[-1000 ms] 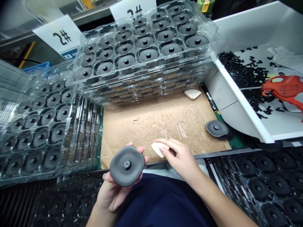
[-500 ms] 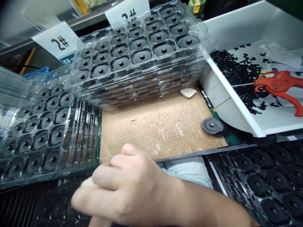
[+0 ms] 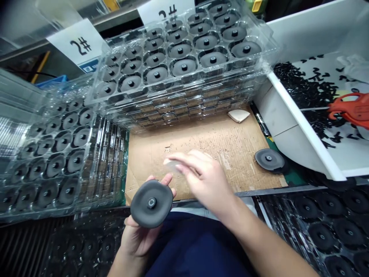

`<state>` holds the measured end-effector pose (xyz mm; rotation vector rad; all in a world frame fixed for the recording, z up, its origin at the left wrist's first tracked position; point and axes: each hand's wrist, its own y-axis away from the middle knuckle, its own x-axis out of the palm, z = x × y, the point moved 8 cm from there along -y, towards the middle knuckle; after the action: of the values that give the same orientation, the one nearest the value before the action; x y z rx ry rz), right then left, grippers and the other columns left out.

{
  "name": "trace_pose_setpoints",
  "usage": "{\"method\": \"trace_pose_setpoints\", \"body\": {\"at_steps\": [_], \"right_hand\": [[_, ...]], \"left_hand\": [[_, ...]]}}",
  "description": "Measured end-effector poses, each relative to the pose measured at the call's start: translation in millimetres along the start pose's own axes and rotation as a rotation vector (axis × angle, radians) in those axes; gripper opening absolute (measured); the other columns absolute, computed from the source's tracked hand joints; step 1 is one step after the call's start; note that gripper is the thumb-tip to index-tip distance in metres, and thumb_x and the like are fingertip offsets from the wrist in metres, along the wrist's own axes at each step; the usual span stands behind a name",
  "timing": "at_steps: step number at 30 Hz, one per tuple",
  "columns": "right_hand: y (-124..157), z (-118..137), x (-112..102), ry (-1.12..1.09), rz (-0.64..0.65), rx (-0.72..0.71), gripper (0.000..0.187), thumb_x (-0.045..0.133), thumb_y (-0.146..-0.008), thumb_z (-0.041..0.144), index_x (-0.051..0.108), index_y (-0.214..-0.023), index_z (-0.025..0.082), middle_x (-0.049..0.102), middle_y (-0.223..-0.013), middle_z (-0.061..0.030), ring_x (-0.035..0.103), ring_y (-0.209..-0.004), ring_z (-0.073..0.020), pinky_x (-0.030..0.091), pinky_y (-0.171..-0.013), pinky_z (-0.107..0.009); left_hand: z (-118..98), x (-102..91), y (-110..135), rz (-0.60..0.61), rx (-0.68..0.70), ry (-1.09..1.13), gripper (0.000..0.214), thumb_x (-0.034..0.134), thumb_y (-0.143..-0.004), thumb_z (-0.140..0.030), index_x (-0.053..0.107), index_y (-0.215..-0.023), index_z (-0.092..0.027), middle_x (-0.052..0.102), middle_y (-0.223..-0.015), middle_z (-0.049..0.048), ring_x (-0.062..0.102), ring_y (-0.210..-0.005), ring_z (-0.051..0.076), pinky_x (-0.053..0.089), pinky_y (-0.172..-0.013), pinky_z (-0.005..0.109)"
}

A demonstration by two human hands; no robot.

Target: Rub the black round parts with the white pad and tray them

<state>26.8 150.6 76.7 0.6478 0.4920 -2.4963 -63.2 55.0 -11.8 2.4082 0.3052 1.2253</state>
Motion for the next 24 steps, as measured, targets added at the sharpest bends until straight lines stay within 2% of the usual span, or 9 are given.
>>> {"method": "trace_pose_setpoints", "body": {"at_steps": [2,4,6,8,12,14,17,21,24], "right_hand": [[14,-35,11,0.073,0.045,0.129,0.023,0.049,-0.092,0.017,0.065,-0.107,0.022,0.069,-0.095,-0.0026,0.061,-0.086,-0.0138,0.045,-0.075,-0.028],[32,-57,33,0.157,0.181,0.144,0.023,0.050,-0.091,0.018,0.067,-0.106,0.022,0.069,-0.088,-0.0027,0.062,-0.080,-0.0148,0.046,-0.073,-0.029],[46,-70,47,0.215,0.271,0.142,0.022,0.052,-0.090,0.018,0.069,-0.103,0.021,0.068,-0.078,-0.0021,0.061,-0.073,-0.0151,0.045,-0.069,-0.030],[49,-70,45,0.224,0.264,0.169,0.021,0.052,-0.090,0.019,0.070,-0.102,0.020,0.067,-0.073,-0.0014,0.059,-0.065,-0.0138,0.046,-0.063,-0.027],[25,-22,4,0.117,-0.044,0.180,0.023,0.052,-0.089,0.021,0.066,-0.108,0.019,0.069,-0.088,-0.0026,0.058,-0.062,-0.0108,0.046,-0.053,-0.023],[15,23,-8,0.097,-0.144,0.005,0.023,0.051,-0.089,0.018,0.063,-0.109,0.017,0.070,-0.095,-0.0046,0.061,-0.071,-0.0128,0.049,-0.061,-0.025],[14,76,6,0.096,-0.030,-0.295,0.025,0.045,-0.090,0.013,0.061,-0.109,0.010,0.071,-0.088,-0.0081,0.062,-0.074,-0.0161,0.050,-0.068,-0.031],[14,72,34,0.041,0.274,-0.194,0.023,0.045,-0.090,0.011,0.065,-0.099,0.014,0.070,-0.083,-0.0042,0.061,-0.074,-0.0142,0.048,-0.069,-0.027],[8,71,25,0.149,0.091,-0.230,0.023,0.044,-0.090,0.013,0.064,-0.102,0.011,0.067,-0.079,-0.0053,0.058,-0.069,-0.0162,0.045,-0.066,-0.031]], "left_hand": [[-6,0.6,2,-0.030,0.000,0.045,0.059,0.084,-0.053,-0.041,0.065,-0.108,-0.032,0.066,-0.120,0.0015,0.063,-0.105,0.025,0.047,-0.095,0.033],[-10,-1.6,4,-0.074,0.005,0.064,0.056,0.085,-0.052,-0.038,0.067,-0.104,-0.033,0.069,-0.114,-0.0008,0.062,-0.106,0.022,0.047,-0.093,0.028],[-11,-3.2,4,-0.085,0.004,0.072,0.053,0.086,-0.052,-0.032,0.068,-0.102,-0.034,0.069,-0.112,-0.0033,0.061,-0.108,0.019,0.047,-0.091,0.024],[-10,-3.0,2,-0.059,0.004,0.078,0.054,0.086,-0.052,-0.031,0.068,-0.102,-0.036,0.068,-0.114,-0.0046,0.060,-0.109,0.018,0.046,-0.092,0.023],[-8,-1.9,0,-0.019,0.034,0.048,0.062,0.084,-0.054,-0.038,0.063,-0.112,-0.034,0.063,-0.123,0.0001,0.059,-0.110,0.021,0.048,-0.090,0.025],[-7,-3.2,1,-0.049,0.044,0.033,0.063,0.084,-0.056,-0.034,0.061,-0.115,-0.031,0.064,-0.121,0.0020,0.061,-0.106,0.021,0.050,-0.084,0.024],[-7,-5.7,4,-0.106,0.040,0.030,0.053,0.081,-0.061,-0.031,0.064,-0.111,-0.028,0.067,-0.114,0.0025,0.061,-0.105,0.022,0.050,-0.089,0.027],[-10,-6.2,5,-0.110,0.086,0.043,0.054,0.084,-0.055,-0.028,0.065,-0.106,-0.031,0.068,-0.110,-0.0006,0.063,-0.102,0.022,0.048,-0.095,0.034],[-4,0.1,3,-0.051,0.045,0.034,0.054,0.084,-0.056,-0.030,0.066,-0.106,-0.028,0.069,-0.108,-0.0001,0.062,-0.105,0.020,0.047,-0.095,0.027]]}}
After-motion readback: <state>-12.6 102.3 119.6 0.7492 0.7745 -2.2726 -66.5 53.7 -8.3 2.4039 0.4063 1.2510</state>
